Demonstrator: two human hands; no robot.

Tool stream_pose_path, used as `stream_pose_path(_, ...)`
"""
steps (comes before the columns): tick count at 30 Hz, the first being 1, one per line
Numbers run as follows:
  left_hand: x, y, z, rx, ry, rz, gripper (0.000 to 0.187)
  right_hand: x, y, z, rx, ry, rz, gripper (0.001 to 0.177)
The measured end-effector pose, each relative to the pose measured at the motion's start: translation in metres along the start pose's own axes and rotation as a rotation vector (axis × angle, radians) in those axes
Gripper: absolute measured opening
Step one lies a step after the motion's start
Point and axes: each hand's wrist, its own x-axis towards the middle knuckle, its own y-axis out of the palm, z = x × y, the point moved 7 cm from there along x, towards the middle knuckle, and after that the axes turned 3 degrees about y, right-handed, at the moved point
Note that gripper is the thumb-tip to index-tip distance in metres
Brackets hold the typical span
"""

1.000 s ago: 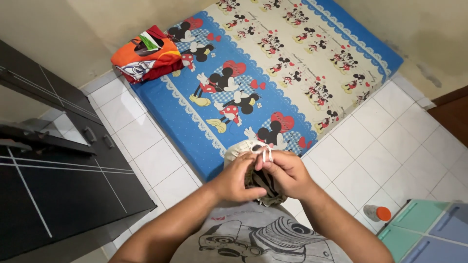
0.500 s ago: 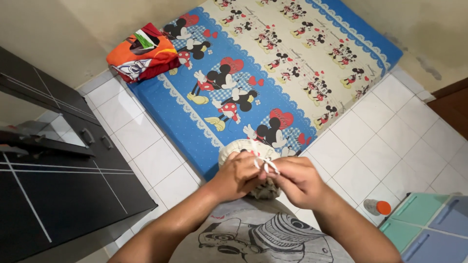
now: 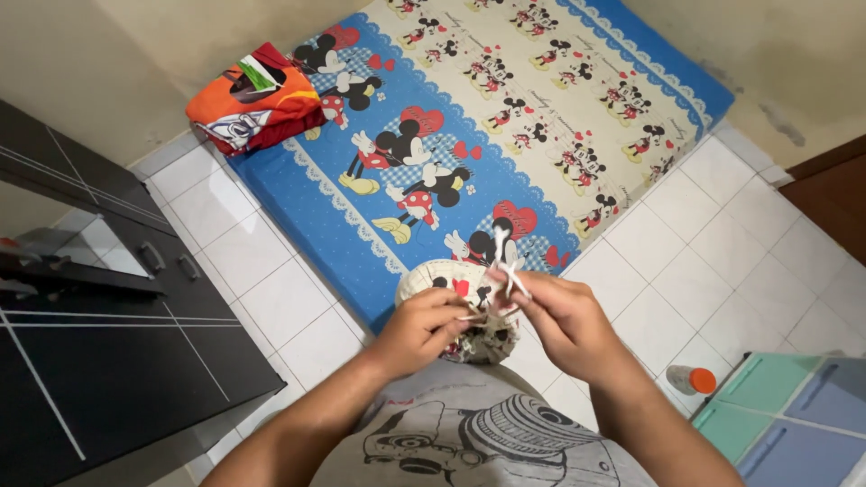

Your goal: The person folds a striped garment and places it into a blue drawstring bag, then ties the bag closed. The person then moves to a different area and opens a zebra-striped bag, removes a folded cloth, and places it into the blue bag before tying it again.

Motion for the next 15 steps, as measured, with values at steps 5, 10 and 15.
stream_pose_path(5, -0.004, -0.02, -0.01, -0.184, -0.11, -0.204, 0.018, -0.02, -0.001, -0.031, -0.054, 0.149, -0.163, 0.025)
stream_pose_path(10, -0.038, -0.026, 0.033, -0.451, -0.151, -0.44, 0.016, -0.053, -0.012, -0.093, 0.082, 0.391, -0.22, 0.023)
stream_pose_path(15, -0.056, -0.031, 0.057, -0.757, -0.269, -0.694, 0.016, -0.075, -0.012, -0.098, 0.449, 0.072, -0.53, 0.035)
